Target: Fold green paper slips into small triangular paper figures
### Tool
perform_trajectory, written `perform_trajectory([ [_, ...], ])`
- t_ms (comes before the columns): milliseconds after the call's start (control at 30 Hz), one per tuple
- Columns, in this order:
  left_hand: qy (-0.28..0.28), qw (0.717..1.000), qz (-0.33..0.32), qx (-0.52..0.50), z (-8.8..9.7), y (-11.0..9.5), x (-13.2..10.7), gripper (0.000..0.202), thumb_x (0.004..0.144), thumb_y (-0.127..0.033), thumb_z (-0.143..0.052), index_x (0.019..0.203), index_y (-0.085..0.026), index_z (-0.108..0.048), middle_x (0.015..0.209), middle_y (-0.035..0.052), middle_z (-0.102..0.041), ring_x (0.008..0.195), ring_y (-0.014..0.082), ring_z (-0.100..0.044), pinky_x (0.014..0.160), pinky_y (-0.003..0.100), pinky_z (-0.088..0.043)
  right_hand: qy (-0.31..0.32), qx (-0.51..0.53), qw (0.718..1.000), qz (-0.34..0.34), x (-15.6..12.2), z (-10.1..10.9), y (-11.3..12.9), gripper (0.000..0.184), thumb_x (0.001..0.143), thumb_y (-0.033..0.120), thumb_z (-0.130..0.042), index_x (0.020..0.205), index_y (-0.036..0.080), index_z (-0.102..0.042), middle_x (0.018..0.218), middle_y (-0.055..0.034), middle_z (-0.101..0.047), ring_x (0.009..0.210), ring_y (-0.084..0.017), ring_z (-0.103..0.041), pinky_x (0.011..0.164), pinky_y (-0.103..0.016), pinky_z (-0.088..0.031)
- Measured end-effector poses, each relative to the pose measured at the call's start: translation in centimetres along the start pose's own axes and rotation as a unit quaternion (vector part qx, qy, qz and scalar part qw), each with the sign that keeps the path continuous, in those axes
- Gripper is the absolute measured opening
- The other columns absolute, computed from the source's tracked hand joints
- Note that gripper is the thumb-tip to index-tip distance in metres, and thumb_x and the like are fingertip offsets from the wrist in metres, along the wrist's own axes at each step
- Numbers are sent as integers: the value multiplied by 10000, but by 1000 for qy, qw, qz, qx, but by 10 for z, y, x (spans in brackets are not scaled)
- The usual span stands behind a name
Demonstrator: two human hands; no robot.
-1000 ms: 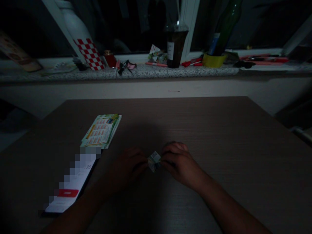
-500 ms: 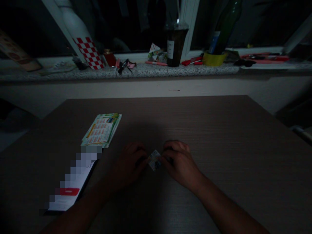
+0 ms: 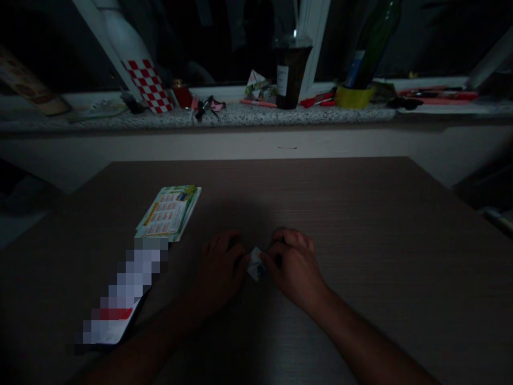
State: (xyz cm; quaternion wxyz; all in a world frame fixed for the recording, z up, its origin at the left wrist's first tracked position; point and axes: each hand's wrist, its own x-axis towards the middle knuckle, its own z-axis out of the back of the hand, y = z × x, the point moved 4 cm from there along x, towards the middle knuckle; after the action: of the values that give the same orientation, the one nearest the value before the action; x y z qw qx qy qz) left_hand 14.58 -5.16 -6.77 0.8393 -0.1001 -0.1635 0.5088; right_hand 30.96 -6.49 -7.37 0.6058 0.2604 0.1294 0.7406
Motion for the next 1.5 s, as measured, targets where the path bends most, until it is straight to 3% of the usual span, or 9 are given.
perform_trajectory([
  [867,-7,999,18,41,-1,-6,0,168,893,-284,-484,912,-180,-615,1246,131,-525,1168,301,-452,947,512,-333,-31,-23,999,3,2,-2,0,204,810,360,-646,649,237,-672,994,-60,-628,961,-268,-550,815,-443,-383],
  [1500,1,999,27,44,1,-8,0,164,884,-279,-499,916,-180,-626,1257,119,-527,1177,293,-451,951,495,-335,-10,-19,1000,-19,2,3,-4,157,745,378,-706,645,257,-707,997,-41,-621,984,-267,-562,826,-427,-380],
])
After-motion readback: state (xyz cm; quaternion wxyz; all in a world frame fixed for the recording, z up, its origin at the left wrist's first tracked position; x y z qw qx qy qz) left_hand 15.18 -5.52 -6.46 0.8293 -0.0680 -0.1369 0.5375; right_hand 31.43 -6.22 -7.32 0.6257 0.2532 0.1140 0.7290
